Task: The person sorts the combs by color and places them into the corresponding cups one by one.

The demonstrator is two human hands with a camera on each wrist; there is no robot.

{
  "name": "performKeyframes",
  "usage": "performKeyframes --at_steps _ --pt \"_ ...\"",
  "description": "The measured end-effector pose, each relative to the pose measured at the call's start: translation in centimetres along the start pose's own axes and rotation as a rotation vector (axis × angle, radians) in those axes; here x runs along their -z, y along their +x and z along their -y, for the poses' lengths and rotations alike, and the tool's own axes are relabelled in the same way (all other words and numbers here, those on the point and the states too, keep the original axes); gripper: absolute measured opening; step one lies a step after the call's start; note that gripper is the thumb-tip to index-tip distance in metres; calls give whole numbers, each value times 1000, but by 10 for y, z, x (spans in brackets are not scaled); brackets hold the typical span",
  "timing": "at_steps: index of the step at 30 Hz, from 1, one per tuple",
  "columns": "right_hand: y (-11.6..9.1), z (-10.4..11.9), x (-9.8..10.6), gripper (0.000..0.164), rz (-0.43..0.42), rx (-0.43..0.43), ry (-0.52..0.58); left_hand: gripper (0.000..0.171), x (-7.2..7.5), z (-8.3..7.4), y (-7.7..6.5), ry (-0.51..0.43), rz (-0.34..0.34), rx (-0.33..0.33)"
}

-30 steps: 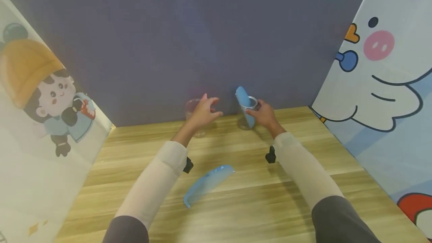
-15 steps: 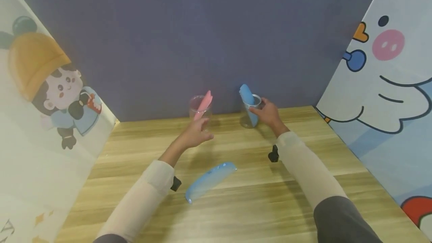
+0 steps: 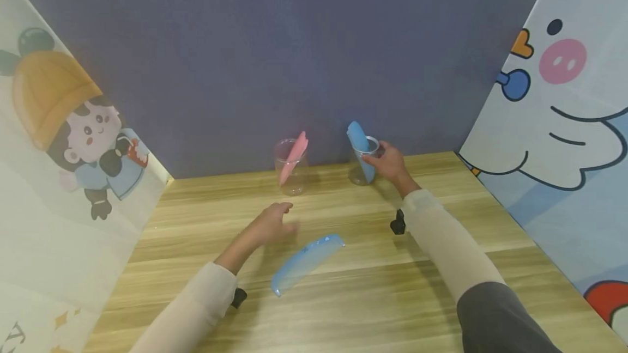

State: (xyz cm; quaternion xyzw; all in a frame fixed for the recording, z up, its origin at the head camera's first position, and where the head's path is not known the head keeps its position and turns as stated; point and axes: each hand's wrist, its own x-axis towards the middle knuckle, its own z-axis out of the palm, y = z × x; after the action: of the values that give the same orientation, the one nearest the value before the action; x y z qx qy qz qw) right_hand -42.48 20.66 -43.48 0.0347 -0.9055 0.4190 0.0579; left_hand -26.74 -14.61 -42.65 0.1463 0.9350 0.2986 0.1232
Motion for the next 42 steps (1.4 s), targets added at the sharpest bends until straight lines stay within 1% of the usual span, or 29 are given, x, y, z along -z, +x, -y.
performKeyframes --at_steps 3,7,11,14,17,19,21,24,26,28,30,34,36,38,42 --pt "0 0 1 84 -8 6 8 72 -7 3 -10 -8 31 51" --pt "0 0 1 86 -7 11 11 74 -17 6 -24 23 40 85" --pt "-2 0 0 87 10 -4 -2 75 -27 9 -40 66 40 98" --pt "-5 -2 -2 88 19 -12 -5 75 -32 9 -50 98 76 103" --pt "-6 -3 -3 89 19 -14 7 81 -34 4 -58 129 128 130" --pt "-6 -3 -3 89 16 -16 9 83 -36 0 -60 148 149 155" --pt "-5 -3 -3 89 11 -18 9 86 -38 -3 -61 182 150 170" --pt "-4 -2 -2 90 9 -17 5 87 -43 -5 -60 241 135 174" --pt "-4 -2 -2 90 10 -17 6 92 -45 -5 -59 279 122 170" --pt "-4 -3 -2 90 15 -15 6 93 -46 -5 -59 292 112 172" --pt "-4 -3 -3 90 16 -16 5 88 -47 -4 -58 288 106 178" --pt "-5 -4 -3 89 14 -8 2 65 -47 -4 -57 253 94 195" --pt "-5 -4 -3 89 13 -2 3 58 -47 -3 -56 240 79 191" --pt "-5 -3 -2 88 13 -1 5 56 -47 -4 -56 241 62 181" --pt "-4 -2 -1 87 13 -2 12 58 -48 -4 -56 250 40 168"
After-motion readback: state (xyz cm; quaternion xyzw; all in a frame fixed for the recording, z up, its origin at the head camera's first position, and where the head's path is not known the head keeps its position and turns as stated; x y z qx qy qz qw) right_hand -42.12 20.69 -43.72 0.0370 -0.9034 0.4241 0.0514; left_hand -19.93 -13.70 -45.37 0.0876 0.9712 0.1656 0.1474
